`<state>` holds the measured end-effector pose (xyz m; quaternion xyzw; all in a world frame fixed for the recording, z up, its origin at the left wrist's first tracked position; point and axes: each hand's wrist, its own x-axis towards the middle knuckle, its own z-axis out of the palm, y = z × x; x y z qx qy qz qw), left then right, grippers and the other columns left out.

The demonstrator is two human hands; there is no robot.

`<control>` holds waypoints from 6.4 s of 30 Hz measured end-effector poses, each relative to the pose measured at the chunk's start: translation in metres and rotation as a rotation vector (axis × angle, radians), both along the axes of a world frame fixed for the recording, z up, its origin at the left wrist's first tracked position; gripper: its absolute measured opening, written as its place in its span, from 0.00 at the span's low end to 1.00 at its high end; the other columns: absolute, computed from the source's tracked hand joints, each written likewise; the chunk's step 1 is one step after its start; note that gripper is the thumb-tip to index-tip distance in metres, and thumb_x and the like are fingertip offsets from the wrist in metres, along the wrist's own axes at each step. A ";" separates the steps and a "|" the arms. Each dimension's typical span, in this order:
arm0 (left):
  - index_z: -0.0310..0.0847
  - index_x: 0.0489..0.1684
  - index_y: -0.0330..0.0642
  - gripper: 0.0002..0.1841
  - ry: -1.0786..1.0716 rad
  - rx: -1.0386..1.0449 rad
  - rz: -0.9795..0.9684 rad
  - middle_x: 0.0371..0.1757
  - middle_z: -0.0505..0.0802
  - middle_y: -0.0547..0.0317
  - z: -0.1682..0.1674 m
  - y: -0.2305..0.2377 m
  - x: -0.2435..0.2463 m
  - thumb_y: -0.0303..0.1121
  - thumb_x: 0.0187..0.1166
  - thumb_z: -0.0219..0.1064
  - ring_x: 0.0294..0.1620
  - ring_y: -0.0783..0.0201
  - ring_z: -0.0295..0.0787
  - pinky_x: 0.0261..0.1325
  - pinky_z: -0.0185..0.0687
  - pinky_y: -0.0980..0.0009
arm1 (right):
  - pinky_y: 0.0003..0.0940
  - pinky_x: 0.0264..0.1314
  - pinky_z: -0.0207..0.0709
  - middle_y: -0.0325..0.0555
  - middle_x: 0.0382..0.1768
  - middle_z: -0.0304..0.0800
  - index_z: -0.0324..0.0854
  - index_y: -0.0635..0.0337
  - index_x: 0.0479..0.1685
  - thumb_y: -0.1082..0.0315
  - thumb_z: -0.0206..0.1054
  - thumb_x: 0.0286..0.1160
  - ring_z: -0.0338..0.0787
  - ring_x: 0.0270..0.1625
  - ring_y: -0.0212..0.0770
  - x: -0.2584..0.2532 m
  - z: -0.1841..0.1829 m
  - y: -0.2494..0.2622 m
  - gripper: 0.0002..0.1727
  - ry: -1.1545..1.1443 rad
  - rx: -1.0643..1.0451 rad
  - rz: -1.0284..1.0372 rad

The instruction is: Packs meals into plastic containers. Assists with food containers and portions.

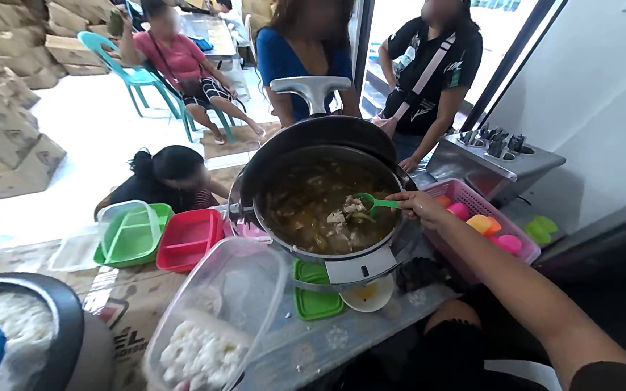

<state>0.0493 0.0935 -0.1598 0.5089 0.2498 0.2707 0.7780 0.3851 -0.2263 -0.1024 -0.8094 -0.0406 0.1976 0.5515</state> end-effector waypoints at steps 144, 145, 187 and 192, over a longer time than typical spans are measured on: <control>0.45 0.80 0.46 0.28 0.157 0.039 -0.139 0.51 0.88 0.64 0.015 0.009 0.008 0.32 0.79 0.45 0.38 0.67 0.95 0.29 0.94 0.67 | 0.62 0.66 0.78 0.57 0.64 0.88 0.86 0.59 0.67 0.82 0.57 0.79 0.88 0.65 0.61 -0.052 0.017 0.087 0.22 -0.709 -0.752 0.836; 0.45 0.81 0.46 0.29 0.155 0.038 -0.135 0.51 0.88 0.63 0.016 0.009 0.008 0.32 0.78 0.45 0.38 0.67 0.95 0.29 0.94 0.66 | 0.61 0.72 0.75 0.57 0.66 0.88 0.86 0.59 0.68 0.81 0.55 0.82 0.86 0.69 0.60 -0.049 0.017 0.088 0.22 -0.643 -0.709 0.806; 0.40 0.83 0.45 0.30 0.163 0.064 -0.139 0.54 0.86 0.62 0.021 0.007 0.010 0.33 0.79 0.44 0.40 0.65 0.95 0.32 0.95 0.64 | 0.16 0.11 0.51 0.33 0.19 0.68 0.81 0.64 0.65 0.75 0.53 0.86 0.55 0.10 0.22 -0.001 0.024 0.028 0.16 0.268 -0.129 0.169; 0.41 0.81 0.47 0.30 0.152 0.058 -0.144 0.53 0.86 0.63 0.019 0.007 0.007 0.34 0.78 0.46 0.40 0.65 0.95 0.31 0.94 0.64 | 0.18 0.13 0.48 0.32 0.19 0.67 0.84 0.59 0.64 0.74 0.53 0.86 0.54 0.11 0.24 0.010 0.040 0.025 0.17 0.302 -0.253 0.196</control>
